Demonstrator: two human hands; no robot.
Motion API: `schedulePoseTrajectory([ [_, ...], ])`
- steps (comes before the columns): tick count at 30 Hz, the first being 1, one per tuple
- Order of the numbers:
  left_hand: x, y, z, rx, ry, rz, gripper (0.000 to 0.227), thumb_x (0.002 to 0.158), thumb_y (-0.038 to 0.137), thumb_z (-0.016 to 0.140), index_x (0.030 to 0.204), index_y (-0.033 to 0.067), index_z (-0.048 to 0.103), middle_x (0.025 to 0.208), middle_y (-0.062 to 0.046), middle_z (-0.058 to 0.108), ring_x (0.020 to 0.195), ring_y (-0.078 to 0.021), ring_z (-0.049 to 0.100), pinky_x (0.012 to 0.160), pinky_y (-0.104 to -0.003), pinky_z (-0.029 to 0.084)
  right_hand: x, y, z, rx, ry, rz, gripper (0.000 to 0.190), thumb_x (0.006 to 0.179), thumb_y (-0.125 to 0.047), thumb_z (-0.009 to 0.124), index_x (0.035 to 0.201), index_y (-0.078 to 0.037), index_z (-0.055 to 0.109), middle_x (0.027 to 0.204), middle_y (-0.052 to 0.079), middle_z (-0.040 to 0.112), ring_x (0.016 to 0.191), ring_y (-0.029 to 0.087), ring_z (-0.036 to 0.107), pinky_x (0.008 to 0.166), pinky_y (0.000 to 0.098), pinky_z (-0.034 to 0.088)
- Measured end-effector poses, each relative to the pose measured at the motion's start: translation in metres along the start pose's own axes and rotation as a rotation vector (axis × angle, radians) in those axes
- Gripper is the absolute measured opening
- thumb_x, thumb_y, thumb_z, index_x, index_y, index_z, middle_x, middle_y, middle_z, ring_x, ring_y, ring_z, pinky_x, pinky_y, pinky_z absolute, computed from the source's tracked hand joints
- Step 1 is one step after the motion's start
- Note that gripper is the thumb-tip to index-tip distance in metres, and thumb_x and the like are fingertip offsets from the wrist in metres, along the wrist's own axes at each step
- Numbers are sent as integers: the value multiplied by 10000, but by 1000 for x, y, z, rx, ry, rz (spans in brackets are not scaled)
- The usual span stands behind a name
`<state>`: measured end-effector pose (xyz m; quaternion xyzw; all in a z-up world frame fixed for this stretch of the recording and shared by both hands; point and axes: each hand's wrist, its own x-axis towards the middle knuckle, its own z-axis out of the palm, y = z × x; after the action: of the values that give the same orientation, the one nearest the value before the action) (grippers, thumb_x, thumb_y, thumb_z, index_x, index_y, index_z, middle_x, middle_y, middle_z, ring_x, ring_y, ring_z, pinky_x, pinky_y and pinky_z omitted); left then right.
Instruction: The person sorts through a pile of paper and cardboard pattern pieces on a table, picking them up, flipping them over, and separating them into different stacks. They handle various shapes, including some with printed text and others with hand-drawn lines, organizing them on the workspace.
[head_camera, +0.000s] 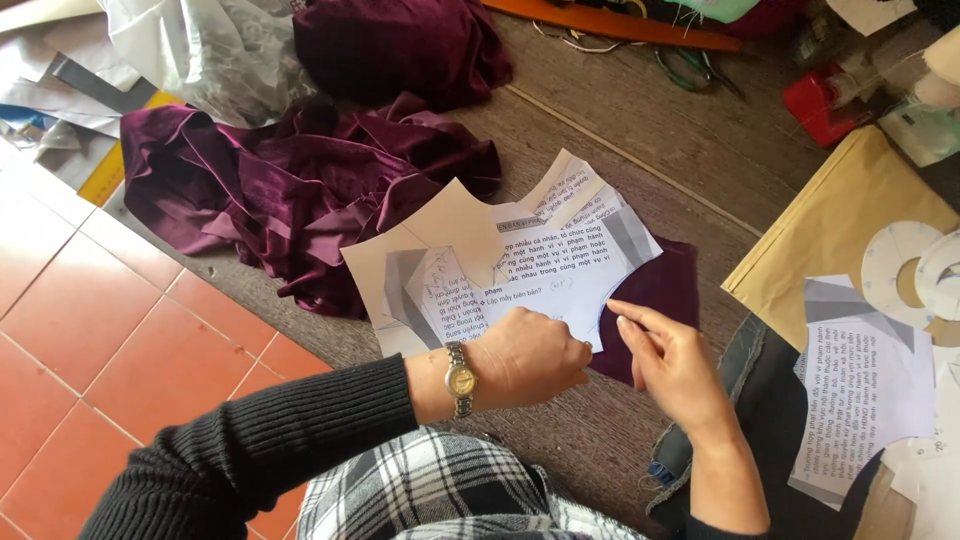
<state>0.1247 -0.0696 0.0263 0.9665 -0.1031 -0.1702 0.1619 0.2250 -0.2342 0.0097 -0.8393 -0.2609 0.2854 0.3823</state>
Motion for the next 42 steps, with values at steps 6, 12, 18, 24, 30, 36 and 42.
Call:
schedulePoseTrajectory([
  [6,1,-2,-1,16,122,75,273,993,275,493,843,103,644,661,-68,681,598,-250,683,592,-422,569,-12,-11,5,71,-28,88,374,911,-263,535,1218,-111,685,360,60,492,371,117,456,408,262,386],
  [12,10,-1,11,106,361,155,220,917,147,611,698,156,622,585,28,640,491,-210,634,418,-372,504,-18,-13,5,86,-61,174,413,904,-269,503,1245,-126,686,413,42,491,414,103,427,460,281,354],
  [18,10,4,9,26,425,150,324,964,336,520,699,173,612,578,12,632,478,-230,615,401,-380,478,-20,-4,8,121,-50,104,373,897,-224,525,1205,-117,706,418,40,486,398,96,416,426,270,338],
  [24,9,4,7,18,370,107,379,1000,420,430,750,199,609,608,-2,639,515,-252,635,425,-388,486,-20,-11,8,100,-79,115,377,903,-272,526,1205,-144,712,397,25,462,384,92,410,427,270,341],
  [30,9,3,7,5,342,111,377,999,430,421,775,203,622,612,-1,642,521,-248,639,425,-388,492,-20,-12,8,85,-85,134,368,899,-251,524,1191,-155,726,388,23,462,380,90,407,428,267,342],
  [36,9,3,9,-41,388,110,402,978,457,407,771,192,627,623,-27,654,534,-280,645,428,-421,487,-19,-14,8,71,-90,132,363,898,-249,520,1174,-162,739,394,19,435,386,94,395,424,271,328],
  [42,8,3,7,-114,368,103,400,959,474,411,815,197,662,636,-34,660,558,-275,648,457,-422,500,-18,-12,9,81,-83,137,411,853,-98,469,1150,-152,748,404,30,464,384,100,410,413,267,338],
])
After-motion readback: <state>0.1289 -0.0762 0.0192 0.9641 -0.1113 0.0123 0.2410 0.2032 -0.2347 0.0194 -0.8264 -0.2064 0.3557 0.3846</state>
